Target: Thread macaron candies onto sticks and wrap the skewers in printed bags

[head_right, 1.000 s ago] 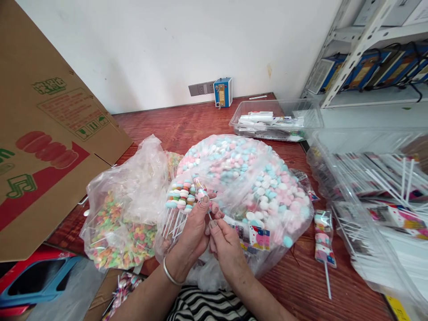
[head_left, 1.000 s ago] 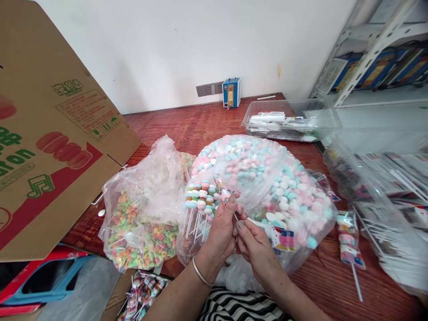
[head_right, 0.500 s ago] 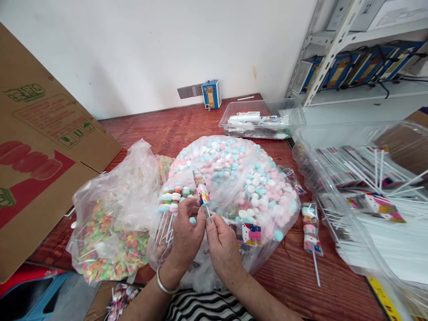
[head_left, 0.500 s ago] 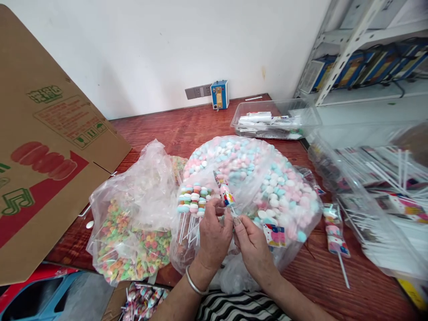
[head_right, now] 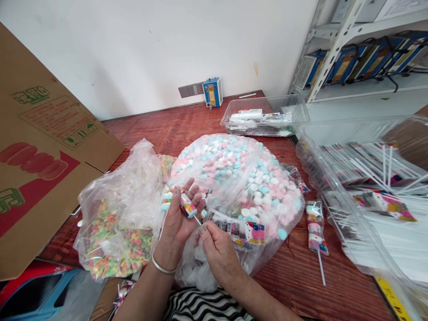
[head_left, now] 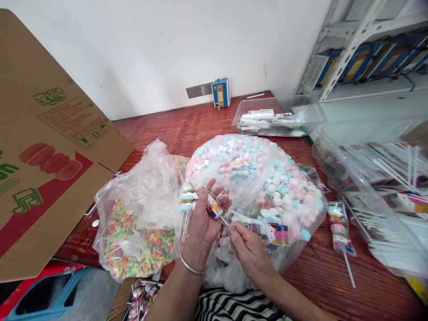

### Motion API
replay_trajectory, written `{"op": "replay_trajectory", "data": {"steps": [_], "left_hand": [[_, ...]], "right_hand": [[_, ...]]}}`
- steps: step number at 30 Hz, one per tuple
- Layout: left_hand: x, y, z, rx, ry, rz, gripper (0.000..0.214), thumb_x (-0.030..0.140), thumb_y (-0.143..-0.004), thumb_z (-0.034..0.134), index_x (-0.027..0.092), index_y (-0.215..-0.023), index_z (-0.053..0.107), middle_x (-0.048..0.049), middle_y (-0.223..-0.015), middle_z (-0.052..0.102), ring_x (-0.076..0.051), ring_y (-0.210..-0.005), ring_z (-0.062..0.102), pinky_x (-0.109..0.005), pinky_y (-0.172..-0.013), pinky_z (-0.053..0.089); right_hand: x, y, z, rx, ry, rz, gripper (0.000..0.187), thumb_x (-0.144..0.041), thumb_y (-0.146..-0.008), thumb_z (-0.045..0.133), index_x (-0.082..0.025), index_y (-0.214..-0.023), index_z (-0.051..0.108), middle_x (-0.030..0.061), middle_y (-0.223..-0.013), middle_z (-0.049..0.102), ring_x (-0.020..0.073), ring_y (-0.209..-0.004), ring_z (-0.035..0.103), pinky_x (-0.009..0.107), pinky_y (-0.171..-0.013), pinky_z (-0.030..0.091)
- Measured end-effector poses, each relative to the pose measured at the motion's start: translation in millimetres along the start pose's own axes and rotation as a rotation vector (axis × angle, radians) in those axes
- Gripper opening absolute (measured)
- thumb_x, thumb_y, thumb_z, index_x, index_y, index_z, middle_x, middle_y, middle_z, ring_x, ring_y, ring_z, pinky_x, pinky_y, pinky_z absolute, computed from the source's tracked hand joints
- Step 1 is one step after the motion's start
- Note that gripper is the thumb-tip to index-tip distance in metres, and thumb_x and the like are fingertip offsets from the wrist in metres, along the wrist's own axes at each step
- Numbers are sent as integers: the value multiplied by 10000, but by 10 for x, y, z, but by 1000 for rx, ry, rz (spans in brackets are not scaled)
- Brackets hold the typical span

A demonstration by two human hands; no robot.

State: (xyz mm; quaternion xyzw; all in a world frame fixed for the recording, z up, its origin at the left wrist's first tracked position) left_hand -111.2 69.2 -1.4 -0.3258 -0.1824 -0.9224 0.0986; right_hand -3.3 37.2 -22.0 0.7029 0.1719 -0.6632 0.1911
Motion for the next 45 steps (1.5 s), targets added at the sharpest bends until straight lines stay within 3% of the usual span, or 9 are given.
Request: {"op": "replay_trajectory", "data": {"steps": [5, 13, 17, 21, 25, 29, 34, 38, 45], "left_hand": [[23, -70, -19, 79, 37, 12, 288, 314, -751, 779, 179, -938, 607, 125, -529, 320, -15, -406, 332, -172, -485, 390], [-414, 122, -39, 90, -134, -17, 321, 410, -758, 750, 164, -721, 546, 47, -592, 528, -64, -527, 498, -216, -597, 449], [-529, 187, -139, 105, -164, -60, 300, 377, -752, 766, 152, -862, 602, 5, -728, 631, -90, -662, 585, -204, -657, 460], [-432, 186, -37, -35, -160, -44, 324, 375, -790, 733, 184, -1017, 602, -35, -929, 683, -137, -841, 645, -247, -780, 495], [-367, 174, -59, -56, -216, -40, 301, 302, -805, 716, 198, -1061, 597, -28, -964, 667, -137, -828, 645, -235, -723, 497], [-372, 219, -249, 16, -340, -79, 293, 321, -781, 736, 181, -1008, 612, -4, -850, 641, -106, -714, 603, -201, -625, 466], [-356, 321, -438, 71, -553, -110, 259, 301, -785, 724, 165, -983, 628, 33, -692, 584, -68, -564, 510, -177, -531, 399], [-422, 354, -331, -22, -588, -145, 349, 335, -803, 702, 166, -1098, 625, 31, -676, 569, -88, -548, 508, -201, -507, 423], [-480, 295, -382, 75, -508, -206, 521, 408, -768, 729, 181, -1213, 581, 4, -766, 640, -95, -520, 565, -222, -502, 464]], "right_hand": [[-31, 14, 17, 23, 124, -54, 293, -343, -980, 404, -226, -715, 452, -38, -620, 450, 138, -567, 402, 251, -534, 313], [-84, -81, -149, 131, 137, -55, 261, -355, -948, 425, -222, -743, 516, 3, -705, 560, 172, -660, 500, 281, -634, 392], [16, -172, -155, 128, -129, 38, 278, -445, -921, 497, -219, -767, 547, -11, -669, 536, 154, -622, 482, 272, -615, 415], [180, -154, 44, 41, -573, 225, 345, -530, -901, 526, -227, -738, 500, -113, -444, 302, 88, -396, 222, 221, -416, 248], [171, -69, 143, -8, -725, 289, 331, -523, -888, 554, -220, -761, 512, -140, -404, 289, 61, -348, 175, 215, -434, 315], [255, 41, 89, -104, -411, 303, 426, -590, -919, 444, -223, -711, 506, -102, -408, 382, 84, -321, 280, 243, -429, 340], [85, 37, -355, 140, 262, -23, 212, -384, -939, 506, -219, -831, 584, 8, -721, 641, 178, -660, 581, 280, -617, 424], [16, -51, -369, 176, 338, -110, 163, -274, -930, 508, -215, -1062, 584, 53, -941, 684, 205, -831, 631, 311, -733, 476], [31, -162, -414, 208, 387, -122, 156, -242, -933, 501, -207, -1061, 582, 52, -919, 684, 199, -805, 637, 305, -707, 492]]}}
Point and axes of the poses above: each hand's wrist, its own y-axis away from the middle knuckle, its own z-axis out of the palm, x = y × z, the point moved 10 cm from there along -y, towards the middle knuckle
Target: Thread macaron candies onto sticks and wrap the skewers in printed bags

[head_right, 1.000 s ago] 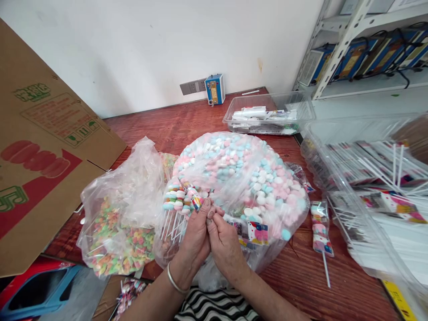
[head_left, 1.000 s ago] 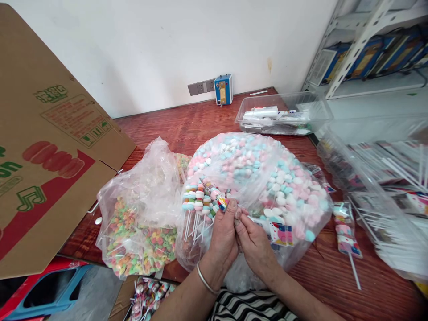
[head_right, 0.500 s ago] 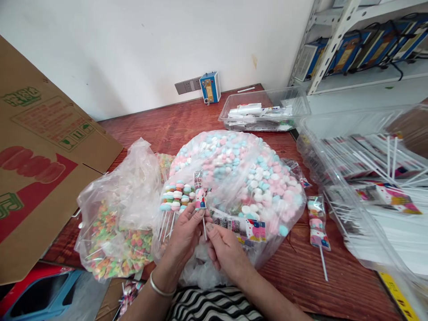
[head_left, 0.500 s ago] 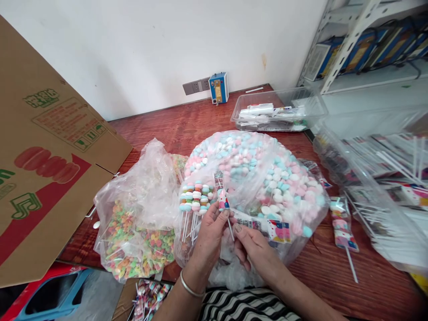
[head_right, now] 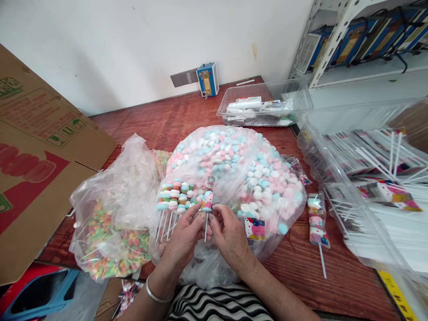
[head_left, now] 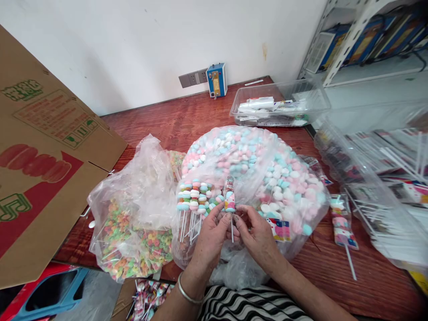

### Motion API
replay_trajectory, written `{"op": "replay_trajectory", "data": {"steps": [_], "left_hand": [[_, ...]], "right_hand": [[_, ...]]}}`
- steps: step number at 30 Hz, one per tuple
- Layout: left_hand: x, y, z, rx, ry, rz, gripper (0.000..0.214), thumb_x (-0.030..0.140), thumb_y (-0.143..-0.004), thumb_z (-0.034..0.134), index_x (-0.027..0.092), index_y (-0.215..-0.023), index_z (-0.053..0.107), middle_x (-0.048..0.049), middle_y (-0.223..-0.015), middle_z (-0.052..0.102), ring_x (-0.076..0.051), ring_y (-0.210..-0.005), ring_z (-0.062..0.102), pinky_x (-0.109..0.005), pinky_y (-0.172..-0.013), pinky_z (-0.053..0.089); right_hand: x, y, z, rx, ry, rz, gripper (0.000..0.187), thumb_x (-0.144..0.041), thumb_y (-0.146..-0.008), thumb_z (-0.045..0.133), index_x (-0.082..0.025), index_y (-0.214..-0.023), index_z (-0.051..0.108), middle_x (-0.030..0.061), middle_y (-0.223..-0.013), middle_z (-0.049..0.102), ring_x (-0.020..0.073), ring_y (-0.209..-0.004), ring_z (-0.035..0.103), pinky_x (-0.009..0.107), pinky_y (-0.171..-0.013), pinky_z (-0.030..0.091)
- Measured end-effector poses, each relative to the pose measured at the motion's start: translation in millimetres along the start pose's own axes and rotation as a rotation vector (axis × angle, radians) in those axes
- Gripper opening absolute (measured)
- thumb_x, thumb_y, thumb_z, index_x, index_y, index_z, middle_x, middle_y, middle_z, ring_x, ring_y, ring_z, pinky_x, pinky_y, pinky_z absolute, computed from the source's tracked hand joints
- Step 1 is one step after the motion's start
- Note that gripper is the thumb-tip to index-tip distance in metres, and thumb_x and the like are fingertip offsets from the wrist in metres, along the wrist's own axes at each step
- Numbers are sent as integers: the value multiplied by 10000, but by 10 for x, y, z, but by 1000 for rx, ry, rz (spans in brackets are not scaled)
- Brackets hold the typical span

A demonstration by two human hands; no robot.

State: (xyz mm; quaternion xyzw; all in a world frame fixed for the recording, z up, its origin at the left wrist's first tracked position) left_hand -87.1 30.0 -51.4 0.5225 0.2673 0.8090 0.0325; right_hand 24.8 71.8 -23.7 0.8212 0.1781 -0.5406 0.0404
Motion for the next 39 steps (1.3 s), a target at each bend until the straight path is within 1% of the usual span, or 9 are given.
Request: {"op": "replay_trajectory", "data": {"steps": [6, 8, 11, 14, 17, 19, 23, 29, 39], "left_hand": [[-43, -154, -35, 30, -85, 73, 417, 412, -770, 722, 192, -1090, 570, 39, -677, 598, -102, -482, 552, -210, -466, 443], [22, -156, -25, 40, -195, 138, 378, 401, -806, 687, 202, -1095, 549, 44, -669, 584, -112, -489, 552, -219, -475, 445], [203, -102, -22, 105, -406, 269, 293, 346, -837, 649, 213, -1084, 565, 34, -684, 580, -118, -509, 540, -218, -486, 413], [408, -19, 31, 167, -641, 417, 250, 221, -831, 625, 234, -1080, 630, 10, -717, 605, -137, -587, 541, -245, -597, 424], [513, 26, 103, 188, -790, 503, 365, 118, -788, 615, 256, -1124, 657, -39, -880, 668, -190, -766, 586, -312, -790, 444], [527, 26, 124, 186, -809, 520, 397, 111, -781, 620, 258, -1148, 655, -63, -973, 681, -221, -865, 601, -348, -867, 437], [526, 11, 156, 178, -886, 556, 406, 112, -801, 596, 221, -1191, 618, -77, -994, 674, -231, -906, 614, -371, -875, 457], [503, -31, 175, 184, -1052, 541, 388, 126, -831, 575, 169, -1216, 565, -53, -937, 654, -192, -839, 612, -348, -824, 479], [480, -92, 152, 170, -982, 462, 325, 168, -834, 564, 190, -1157, 596, -9, -848, 633, -144, -683, 564, -298, -725, 452]], "right_hand": [[-125, -40, -65, 91, 230, -174, 190, -242, -964, 458, -190, -1082, 598, 93, -963, 667, 228, -868, 646, 322, -726, 492], [-188, -58, -62, 93, 306, -236, 211, -230, -971, 442, -182, -1092, 607, 103, -967, 669, 239, -882, 645, 333, -736, 494], [-226, -97, -85, 85, 310, -252, 212, -214, -970, 441, -186, -1094, 612, 106, -994, 661, 234, -901, 642, 333, -761, 507], [-249, -139, -116, 67, 238, -246, 209, -205, -962, 461, -199, -1107, 612, 106, -1045, 645, 226, -932, 639, 325, -778, 518], [-242, -186, -114, 34, 222, -228, 213, -205, -961, 469, -208, -1112, 619, 100, -1050, 649, 217, -900, 646, 314, -756, 519], [-241, -205, -108, 28, 274, -238, 207, -213, -971, 457, -199, -1087, 628, 97, -1011, 662, 220, -877, 647, 316, -743, 511], [-279, -182, -89, 49, 395, -326, 217, -209, -995, 414, -173, -1005, 627, 89, -908, 675, 217, -826, 644, 311, -716, 487], [-308, -116, -125, 145, 535, -363, 214, -205, -998, 413, -162, -912, 604, 63, -783, 650, 204, -704, 614, 302, -650, 426], [-269, -88, -121, 161, 678, -310, 234, -217, -987, 435, -191, -791, 560, 38, -701, 605, 197, -624, 541, 309, -618, 335]]}}
Point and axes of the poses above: each hand's wrist, its own y-axis away from the middle knuckle, its own z-axis out of the palm, x = y × z, the point moved 10 cm from there along -y, towards the middle knuckle
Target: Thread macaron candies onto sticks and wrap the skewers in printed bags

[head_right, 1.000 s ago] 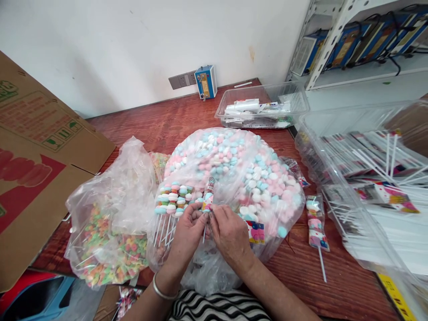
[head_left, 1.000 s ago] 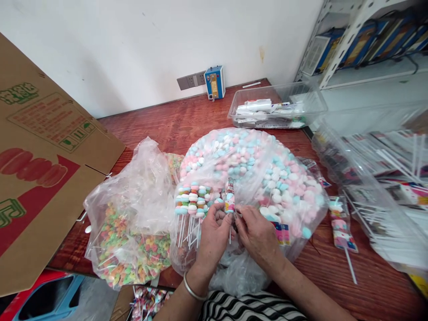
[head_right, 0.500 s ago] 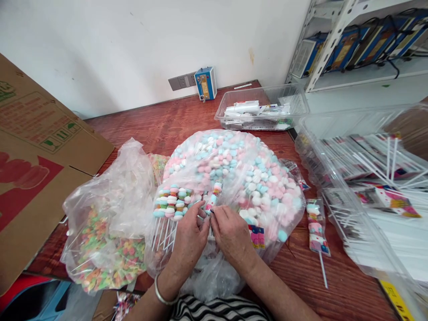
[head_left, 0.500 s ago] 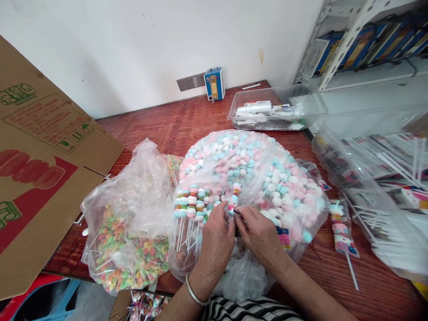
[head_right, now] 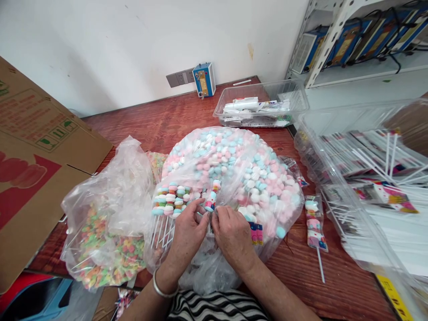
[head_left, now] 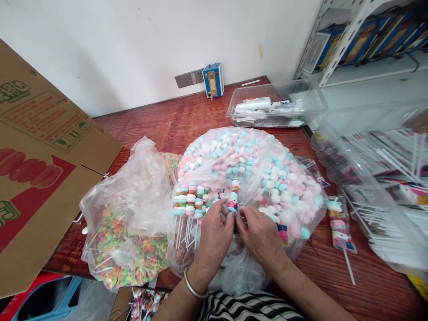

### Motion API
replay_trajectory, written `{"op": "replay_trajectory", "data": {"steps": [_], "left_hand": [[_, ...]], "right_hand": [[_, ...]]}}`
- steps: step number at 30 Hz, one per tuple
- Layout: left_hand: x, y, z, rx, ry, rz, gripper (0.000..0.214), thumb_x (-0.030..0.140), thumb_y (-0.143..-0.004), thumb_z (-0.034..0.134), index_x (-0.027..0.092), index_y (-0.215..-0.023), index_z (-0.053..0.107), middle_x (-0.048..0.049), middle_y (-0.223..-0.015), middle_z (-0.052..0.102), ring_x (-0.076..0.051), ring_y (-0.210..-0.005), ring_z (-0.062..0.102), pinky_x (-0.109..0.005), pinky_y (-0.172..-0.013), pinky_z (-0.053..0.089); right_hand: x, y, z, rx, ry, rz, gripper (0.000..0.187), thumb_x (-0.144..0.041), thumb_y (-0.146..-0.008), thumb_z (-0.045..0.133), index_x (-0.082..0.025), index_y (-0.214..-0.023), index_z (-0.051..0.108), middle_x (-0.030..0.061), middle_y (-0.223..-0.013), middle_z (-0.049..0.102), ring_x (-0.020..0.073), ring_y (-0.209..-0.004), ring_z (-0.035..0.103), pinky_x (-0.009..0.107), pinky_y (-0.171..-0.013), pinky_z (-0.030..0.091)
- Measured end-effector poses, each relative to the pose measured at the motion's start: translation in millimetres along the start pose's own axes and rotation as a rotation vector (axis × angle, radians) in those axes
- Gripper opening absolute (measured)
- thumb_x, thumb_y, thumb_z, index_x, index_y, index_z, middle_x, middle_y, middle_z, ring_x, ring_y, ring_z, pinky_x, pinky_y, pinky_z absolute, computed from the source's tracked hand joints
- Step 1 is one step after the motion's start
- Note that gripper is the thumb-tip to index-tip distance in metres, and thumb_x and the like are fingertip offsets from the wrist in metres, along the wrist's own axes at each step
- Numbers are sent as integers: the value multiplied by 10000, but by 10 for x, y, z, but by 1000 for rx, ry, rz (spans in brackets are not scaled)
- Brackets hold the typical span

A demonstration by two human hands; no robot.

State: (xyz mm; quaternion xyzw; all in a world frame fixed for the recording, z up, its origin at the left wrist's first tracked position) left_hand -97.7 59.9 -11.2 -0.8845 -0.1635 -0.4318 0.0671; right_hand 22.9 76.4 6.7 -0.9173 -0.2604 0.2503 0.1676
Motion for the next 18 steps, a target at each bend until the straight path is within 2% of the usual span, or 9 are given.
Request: {"op": "replay_trajectory", "data": {"steps": [10, 13, 15, 18], "left_hand": [[-48, -21, 55, -54, 58, -64, 324, 213, -823, 579, 204, -1147, 606, 1, -829, 640, -139, -660, 571, -287, -694, 452], [-69, -43, 49, -42, 29, -57, 338, 211, -801, 601, 196, -1139, 604, -31, -909, 654, -168, -757, 604, -314, -748, 463], [-63, -68, 34, -22, 3, -33, 373, 202, -779, 622, 184, -1151, 597, -67, -1033, 658, -192, -848, 617, -337, -794, 467], [-50, -107, 64, -44, 21, -20, 435, 181, -772, 619, 177, -1206, 578, -92, -1154, 653, -193, -877, 623, -343, -805, 476]], "right_hand": [[-5, -12, 6, 21, 0, -28, 227, -172, -973, 441, -185, -781, 560, 44, -705, 602, 201, -636, 524, 312, -626, 334], [3, -12, 17, 27, -5, -30, 245, -183, -983, 429, -187, -776, 559, 45, -704, 596, 201, -635, 514, 314, -626, 334], [-2, -17, 21, 32, -14, -37, 263, -187, -988, 420, -191, -758, 549, 43, -694, 580, 201, -633, 505, 317, -623, 332], [-29, -31, 11, 50, -31, -66, 280, -178, -985, 417, -198, -730, 531, 41, -676, 559, 207, -638, 490, 325, -621, 329]]}}
Point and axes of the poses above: each hand's wrist, its own y-axis away from the middle knuckle, its own z-axis out of the palm, x = y × z, the point moved 10 cm from there along -y, towards the middle knuckle
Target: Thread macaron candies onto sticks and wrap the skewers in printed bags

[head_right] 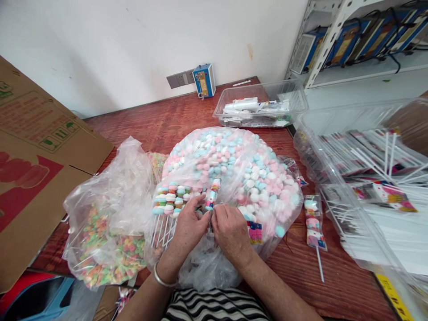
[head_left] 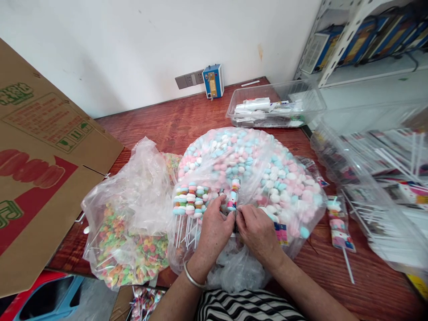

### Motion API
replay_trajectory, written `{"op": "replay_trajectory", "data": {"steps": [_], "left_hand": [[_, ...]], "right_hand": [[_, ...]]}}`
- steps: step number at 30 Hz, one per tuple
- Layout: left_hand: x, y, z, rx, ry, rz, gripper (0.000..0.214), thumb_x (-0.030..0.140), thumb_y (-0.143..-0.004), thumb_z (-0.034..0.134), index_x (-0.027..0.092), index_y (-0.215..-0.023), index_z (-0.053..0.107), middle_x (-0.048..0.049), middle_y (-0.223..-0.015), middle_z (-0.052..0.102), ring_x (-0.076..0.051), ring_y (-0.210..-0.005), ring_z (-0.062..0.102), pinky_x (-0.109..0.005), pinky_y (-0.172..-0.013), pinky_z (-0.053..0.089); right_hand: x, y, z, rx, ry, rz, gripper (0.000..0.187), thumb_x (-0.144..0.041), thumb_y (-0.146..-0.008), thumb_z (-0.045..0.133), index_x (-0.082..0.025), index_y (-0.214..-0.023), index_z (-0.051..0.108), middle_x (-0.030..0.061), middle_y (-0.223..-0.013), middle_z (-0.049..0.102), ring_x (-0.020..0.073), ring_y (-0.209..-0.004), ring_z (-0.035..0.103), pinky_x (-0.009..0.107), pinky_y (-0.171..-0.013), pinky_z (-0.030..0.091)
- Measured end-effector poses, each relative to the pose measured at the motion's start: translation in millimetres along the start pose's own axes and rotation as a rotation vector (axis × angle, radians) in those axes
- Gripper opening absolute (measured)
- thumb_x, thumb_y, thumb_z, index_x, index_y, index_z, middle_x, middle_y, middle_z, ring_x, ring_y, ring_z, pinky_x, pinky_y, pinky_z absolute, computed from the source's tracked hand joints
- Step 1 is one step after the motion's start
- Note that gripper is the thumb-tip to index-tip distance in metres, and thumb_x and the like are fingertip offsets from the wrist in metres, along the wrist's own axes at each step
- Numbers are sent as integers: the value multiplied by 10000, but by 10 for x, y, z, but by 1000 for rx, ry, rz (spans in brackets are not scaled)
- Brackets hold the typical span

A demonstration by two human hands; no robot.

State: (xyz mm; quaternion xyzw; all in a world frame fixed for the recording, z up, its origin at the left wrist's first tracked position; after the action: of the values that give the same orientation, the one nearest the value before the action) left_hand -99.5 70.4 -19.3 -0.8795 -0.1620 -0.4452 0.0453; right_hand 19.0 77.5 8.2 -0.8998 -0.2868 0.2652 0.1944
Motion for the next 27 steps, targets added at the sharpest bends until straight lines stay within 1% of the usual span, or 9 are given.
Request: {"op": "replay_trajectory", "data": {"steps": [2, 5, 11, 14, 17, 19, 21, 24, 27], "left_hand": [[5, -18, 31, -24, 37, -16, 424, 171, -784, 603, 179, -1207, 586, -82, -1110, 679, -185, -858, 629, -331, -791, 482], [10, -28, 28, -1, 52, -42, 396, 169, -794, 593, 176, -1190, 602, -73, -1037, 694, -176, -835, 630, -313, -777, 481], [-91, -30, 84, 25, 121, -84, 439, 164, -806, 566, 197, -1244, 550, -37, -949, 664, -113, -615, 559, -264, -632, 453], [-217, -24, 228, -13, 337, -149, 408, 181, -805, 577, 186, -1212, 549, -29, -905, 655, -113, -633, 572, -251, -624, 454], [-322, 3, 430, -57, 759, -253, 288, 256, -806, 617, 179, -1083, 596, -16, -860, 652, -116, -706, 591, -239, -676, 468], [-385, 38, 534, -52, 1023, -355, 254, 325, -781, 670, 183, -982, 610, 3, -819, 641, -104, -693, 581, -225, -670, 468], [-418, 72, 590, -38, 1157, -424, 277, 380, -750, 710, 185, -913, 601, 11, -790, 632, -107, -693, 590, -229, -671, 481], [-426, 126, 677, -65, 1217, -490, 303, 415, -734, 718, 181, -878, 592, -20, -804, 650, -160, -778, 642, -283, -727, 521], [-431, 188, 791, -96, 1276, -556, 305, 386, -718, 723, 171, -894, 598, -44, -799, 672, -203, -806, 669, -325, -744, 541]], "right_hand": [[-15, -11, -20, 22, -16, -19, 278, -168, -979, 427, -201, -720, 523, 41, -666, 551, 211, -639, 478, 330, -619, 329], [-28, -17, -42, 50, -48, -45, 264, -154, -967, 442, -204, -719, 516, 40, -660, 548, 214, -644, 472, 333, -626, 343], [-36, -13, -24, 64, -97, -77, 262, -115, -947, 436, -206, -712, 508, 41, -664, 553, 210, -673, 501, 332, -682, 406], [-63, -26, -18, 56, -124, -95, 253, -115, -947, 432, -202, -726, 523, 51, -685, 575, 209, -700, 528, 335, -719, 431], [-134, -9, -50, 42, -146, -108, 240, -153, -973, 414, -196, -781, 551, 59, -725, 608, 207, -735, 566, 329, -732, 446], [-112, 25, -72, 21, -213, -23, 210, -221, -996, 410, -189, -854, 562, 53, -744, 623, 197, -709, 584, 308, -674, 446], [-12, 91, 14, -84, -359, 155, 194, -310, -997, 437, -192, -891, 549, 35, -745, 633, 182, -652, 592, 289, -600, 432], [94, 244, 268, -296, -596, 404, 219, -383, -962, 483, -213, -830, 526, 13, -717, 640, 181, -623, 595, 286, -575, 418], [136, 315, 444, -366, -835, 533, 195, -334, -919, 490, -224, -759, 507, -5, -658, 617, 171, -593, 566, 282, -562, 413]]}}
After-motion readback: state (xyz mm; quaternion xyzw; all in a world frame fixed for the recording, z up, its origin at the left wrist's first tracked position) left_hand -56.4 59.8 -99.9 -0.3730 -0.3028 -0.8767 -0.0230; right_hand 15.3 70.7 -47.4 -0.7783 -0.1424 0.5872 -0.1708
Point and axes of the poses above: each hand's wrist, its own y-axis away from the middle knuckle, its own z-axis out of the palm, x = y × z, the point moved 10 cm from there along -y, towards the middle knuckle
